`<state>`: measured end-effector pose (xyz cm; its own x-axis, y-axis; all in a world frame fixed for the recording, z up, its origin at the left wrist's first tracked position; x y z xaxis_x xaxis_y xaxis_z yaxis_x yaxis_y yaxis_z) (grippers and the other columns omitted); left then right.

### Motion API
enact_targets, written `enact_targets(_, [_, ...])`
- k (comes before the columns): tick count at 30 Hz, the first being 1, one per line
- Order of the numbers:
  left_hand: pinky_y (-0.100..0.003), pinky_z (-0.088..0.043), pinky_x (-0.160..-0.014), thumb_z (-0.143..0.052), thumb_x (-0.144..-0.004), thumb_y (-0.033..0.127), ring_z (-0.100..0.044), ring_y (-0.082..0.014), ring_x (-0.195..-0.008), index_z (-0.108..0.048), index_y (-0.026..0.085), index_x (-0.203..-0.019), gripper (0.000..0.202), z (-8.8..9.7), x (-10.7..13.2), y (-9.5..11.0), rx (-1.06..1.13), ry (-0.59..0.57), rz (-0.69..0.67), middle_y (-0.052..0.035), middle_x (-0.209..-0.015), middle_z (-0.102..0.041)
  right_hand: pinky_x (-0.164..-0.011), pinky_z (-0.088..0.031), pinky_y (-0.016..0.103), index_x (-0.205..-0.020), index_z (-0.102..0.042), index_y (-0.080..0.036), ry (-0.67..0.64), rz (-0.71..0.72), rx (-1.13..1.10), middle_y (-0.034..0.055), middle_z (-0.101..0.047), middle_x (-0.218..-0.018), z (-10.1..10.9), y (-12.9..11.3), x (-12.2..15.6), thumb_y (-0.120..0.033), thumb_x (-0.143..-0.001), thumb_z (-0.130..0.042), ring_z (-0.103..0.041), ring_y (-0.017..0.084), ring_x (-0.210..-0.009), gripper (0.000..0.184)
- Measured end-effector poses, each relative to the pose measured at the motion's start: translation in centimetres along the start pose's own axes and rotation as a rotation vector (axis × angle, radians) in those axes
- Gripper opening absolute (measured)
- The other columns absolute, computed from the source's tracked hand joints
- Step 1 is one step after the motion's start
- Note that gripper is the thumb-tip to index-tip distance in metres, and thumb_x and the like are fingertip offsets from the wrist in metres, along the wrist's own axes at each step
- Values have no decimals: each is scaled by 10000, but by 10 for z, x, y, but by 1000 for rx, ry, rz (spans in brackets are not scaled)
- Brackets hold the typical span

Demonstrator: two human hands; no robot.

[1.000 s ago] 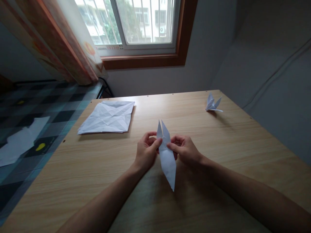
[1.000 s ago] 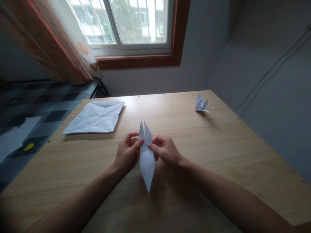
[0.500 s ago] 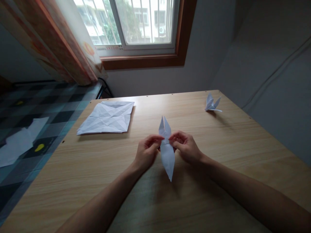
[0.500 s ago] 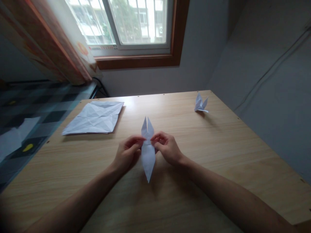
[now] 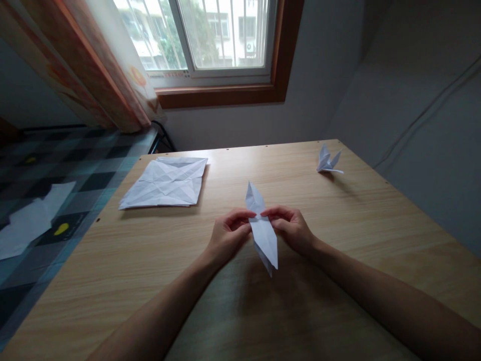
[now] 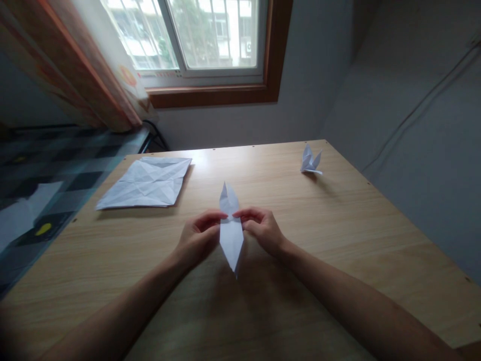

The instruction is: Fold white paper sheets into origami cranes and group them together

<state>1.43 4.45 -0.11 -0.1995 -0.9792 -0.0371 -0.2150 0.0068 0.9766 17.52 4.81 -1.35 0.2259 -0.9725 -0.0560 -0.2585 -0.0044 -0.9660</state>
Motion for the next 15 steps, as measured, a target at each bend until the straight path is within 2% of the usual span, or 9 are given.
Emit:
enact_targets(6, [-245, -482, -661, -774, -701, 281, -628, -144, -702, -728, 138, -716, 151, 2, -1, 1, -87, 54, -22, -49, -776, -721, -713, -528, 299, -796, -725, -191, 2, 37, 11, 19, -730, -774, -7, -4, 1, -283, -684, -784, -666, 165, -727, 156])
enact_targets(11, [-212, -456, -615, -806, -643, 235, -599, -106, -628, -601, 151, -717, 234, -1, 0, 0, 18, 98, -26, 8, -681, -671, -648, -519, 276, -772, -637, -188, 72, 36, 24, -3, -673, -719, -8, 1, 0, -341, -681, -809, -631, 138, -656, 248])
enact_targets(15, [-175, -387, -533, -797, -659, 250, -508, -65, -531, -492, 170, -691, 317, 0, 1, 2, -6, 138, -65, 56, -599, -575, -604, -495, 238, -872, -545, -212, 107, 50, -29, -50, -619, -676, -9, 0, 1, -304, -666, -818, -607, 114, -632, 355])
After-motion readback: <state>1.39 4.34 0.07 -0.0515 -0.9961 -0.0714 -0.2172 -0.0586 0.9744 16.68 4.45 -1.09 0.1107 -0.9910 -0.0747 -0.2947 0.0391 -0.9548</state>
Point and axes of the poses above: each hand's wrist, its own x-axis away from the middle knuckle, its own z-axis out of the back of the hand, y = z × x, the point moved 6 cm from there along -x, towards the middle knuckle
